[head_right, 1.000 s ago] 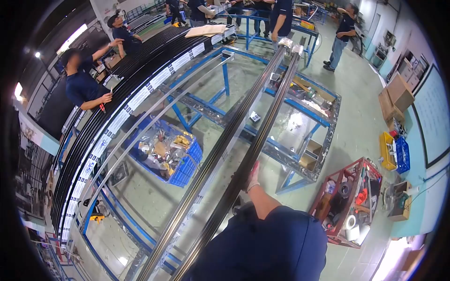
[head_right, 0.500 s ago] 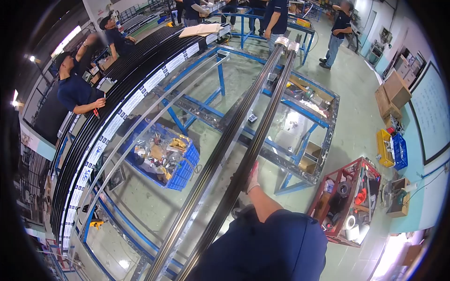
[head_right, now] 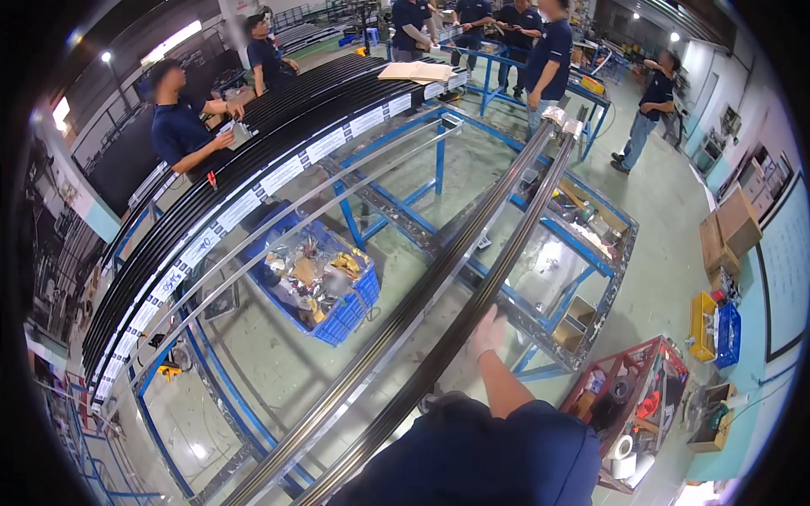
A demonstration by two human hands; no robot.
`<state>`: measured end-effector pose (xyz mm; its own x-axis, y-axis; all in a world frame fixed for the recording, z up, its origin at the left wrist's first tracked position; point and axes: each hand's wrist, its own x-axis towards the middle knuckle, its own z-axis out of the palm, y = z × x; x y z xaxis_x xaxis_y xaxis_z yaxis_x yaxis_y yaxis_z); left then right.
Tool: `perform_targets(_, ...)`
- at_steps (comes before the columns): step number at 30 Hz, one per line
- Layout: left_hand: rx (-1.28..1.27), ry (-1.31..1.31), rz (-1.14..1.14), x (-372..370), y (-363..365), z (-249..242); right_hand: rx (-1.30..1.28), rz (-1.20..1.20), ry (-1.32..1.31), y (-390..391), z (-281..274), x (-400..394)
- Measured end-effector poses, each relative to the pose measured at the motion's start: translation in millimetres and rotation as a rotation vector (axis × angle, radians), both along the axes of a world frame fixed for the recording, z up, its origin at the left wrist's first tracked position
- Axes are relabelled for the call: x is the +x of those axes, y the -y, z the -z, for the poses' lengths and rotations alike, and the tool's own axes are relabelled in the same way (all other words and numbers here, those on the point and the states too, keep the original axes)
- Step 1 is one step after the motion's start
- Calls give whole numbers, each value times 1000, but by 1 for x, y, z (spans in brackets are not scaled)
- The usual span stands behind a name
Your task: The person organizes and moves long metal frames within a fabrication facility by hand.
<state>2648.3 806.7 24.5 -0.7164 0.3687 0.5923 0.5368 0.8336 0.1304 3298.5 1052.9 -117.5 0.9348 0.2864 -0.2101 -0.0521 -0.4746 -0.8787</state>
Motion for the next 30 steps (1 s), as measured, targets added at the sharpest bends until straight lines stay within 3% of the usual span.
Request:
perform_targets(3,-24,-117,217,4,-18,-22,74,-87,643,-10,-108,-13)
perform_targets(5,-143,-116,362,-11,-31,-8,13,-342,892,-26,-165,-20)
perform_targets(7,-506,153,381,-14,-42,24,180,-617,941,-46,-193,-26)
perform_targets(9,-470,296,406,1,-51,-7,133,-817,1004,-58,-241,-52)
perform_targets(13,-445,306,441,-4,-46,-6,-38,-934,1137,-59,-219,-73)
perform_targets(17,-412,295,461,-3,-46,-4,-235,-891,1012,-50,-165,-71)
perform_targets(21,-390,301,460,-1,-49,-3,-158,-917,1035,-33,-209,-87)
perform_targets(25,-372,348,456,4,-51,-15,-356,-1115,976,-11,-166,-87)
perform_targets(29,-360,324,469,7,-52,-18,-116,-915,1038,-5,-195,-95)
perform_targets(30,-347,322,468,5,-51,-15,-252,-1022,1010,-1,-192,-95)
